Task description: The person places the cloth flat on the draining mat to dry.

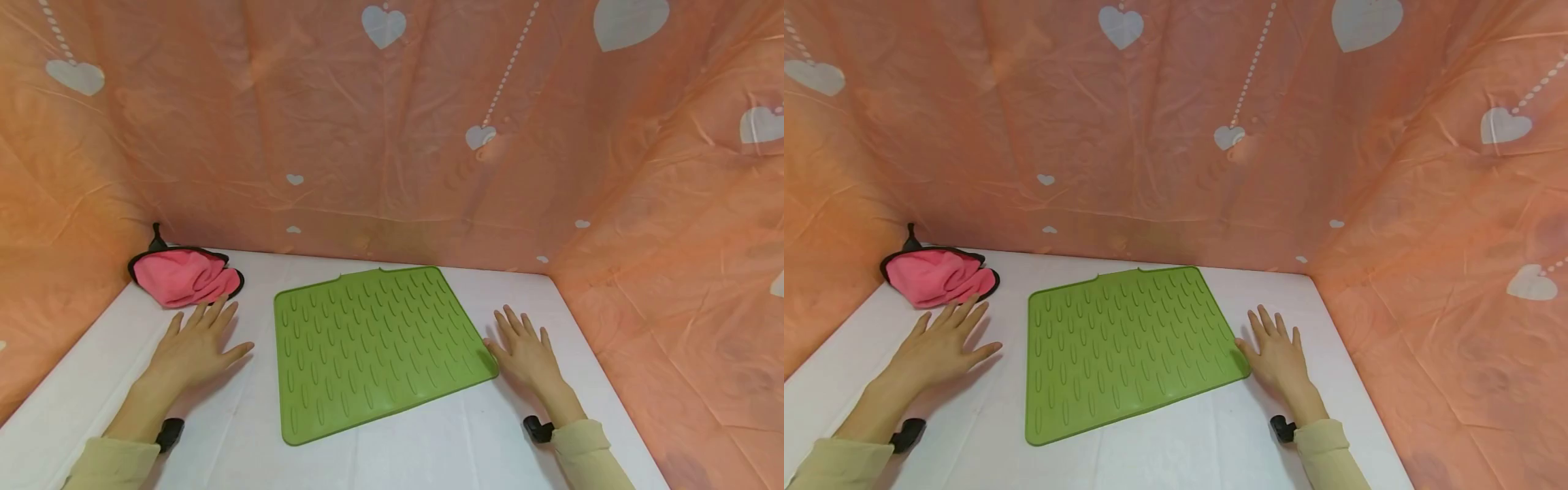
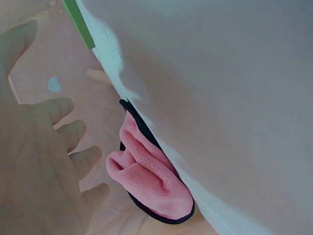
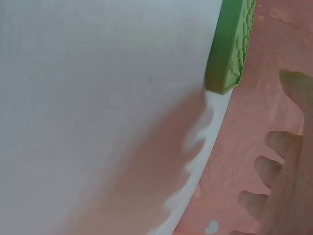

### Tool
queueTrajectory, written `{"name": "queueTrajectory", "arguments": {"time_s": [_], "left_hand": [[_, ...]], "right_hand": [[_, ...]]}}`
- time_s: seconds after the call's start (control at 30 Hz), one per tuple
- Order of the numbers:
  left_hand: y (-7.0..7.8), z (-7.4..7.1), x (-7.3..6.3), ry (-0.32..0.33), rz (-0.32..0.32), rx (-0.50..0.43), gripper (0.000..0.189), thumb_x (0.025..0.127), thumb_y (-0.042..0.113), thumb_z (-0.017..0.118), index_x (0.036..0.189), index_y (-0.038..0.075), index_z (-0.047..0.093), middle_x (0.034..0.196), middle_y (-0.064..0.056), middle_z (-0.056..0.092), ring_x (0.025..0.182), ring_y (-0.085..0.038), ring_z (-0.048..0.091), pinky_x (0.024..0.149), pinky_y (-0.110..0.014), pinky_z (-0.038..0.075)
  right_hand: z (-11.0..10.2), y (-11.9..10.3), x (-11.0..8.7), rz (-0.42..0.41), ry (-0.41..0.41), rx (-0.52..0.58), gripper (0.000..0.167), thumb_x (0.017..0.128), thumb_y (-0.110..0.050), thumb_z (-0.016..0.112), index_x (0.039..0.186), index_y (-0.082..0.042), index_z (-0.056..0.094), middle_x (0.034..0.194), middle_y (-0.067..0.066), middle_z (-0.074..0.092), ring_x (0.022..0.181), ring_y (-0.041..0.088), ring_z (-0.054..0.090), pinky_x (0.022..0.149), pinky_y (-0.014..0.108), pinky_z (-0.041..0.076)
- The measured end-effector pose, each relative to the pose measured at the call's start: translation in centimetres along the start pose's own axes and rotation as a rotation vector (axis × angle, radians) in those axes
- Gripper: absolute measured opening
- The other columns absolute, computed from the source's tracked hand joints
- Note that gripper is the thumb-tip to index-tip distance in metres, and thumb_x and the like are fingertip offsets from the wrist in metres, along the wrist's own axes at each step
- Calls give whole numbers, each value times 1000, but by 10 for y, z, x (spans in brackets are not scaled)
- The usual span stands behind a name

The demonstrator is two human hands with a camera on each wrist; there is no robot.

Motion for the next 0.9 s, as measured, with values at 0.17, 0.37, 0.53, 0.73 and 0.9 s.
{"name": "queueTrajectory", "arguments": {"time_s": [0.17,0.37,0.53,0.73,0.9], "left_hand": [[-3,-4,2,12,6,11,93,99,63,57,159,-3,33,166,-29,24,148,-57,23,114,-77,13],[-13,-12,9,62,23,12,93,99,61,58,158,-6,32,164,-31,25,149,-56,22,113,-77,14],[-22,-20,17,132,43,11,93,99,57,61,160,-4,30,166,-29,23,151,-53,20,115,-75,14],[-38,-23,27,145,33,10,89,101,55,60,161,-3,29,168,-28,18,154,-50,13,119,-72,9],[-53,-25,37,133,24,22,87,101,53,60,160,-4,29,168,-30,15,153,-53,14,119,-72,6]], "right_hand": [[-1,-7,-2,-21,10,20,75,106,-51,53,162,-5,34,168,20,27,151,53,24,116,76,14],[-3,-21,-5,-78,27,50,72,106,-46,56,161,-5,35,168,18,28,151,51,26,115,76,17],[0,-31,-7,-122,22,34,72,104,-44,59,161,-6,36,168,16,29,150,50,29,116,75,20],[7,-42,-10,-168,7,49,73,103,-45,61,160,-6,38,168,15,31,151,48,29,116,74,20],[10,-50,-13,-192,-21,72,74,102,-44,63,160,-6,39,168,15,30,151,48,28,117,74,19]]}}
Point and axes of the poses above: each hand's wrist, its own x-axis towards the middle knuckle, its own z-axis out of the palm, y = z × x, the point moved 5 cm from there along x, towards the middle knuckle
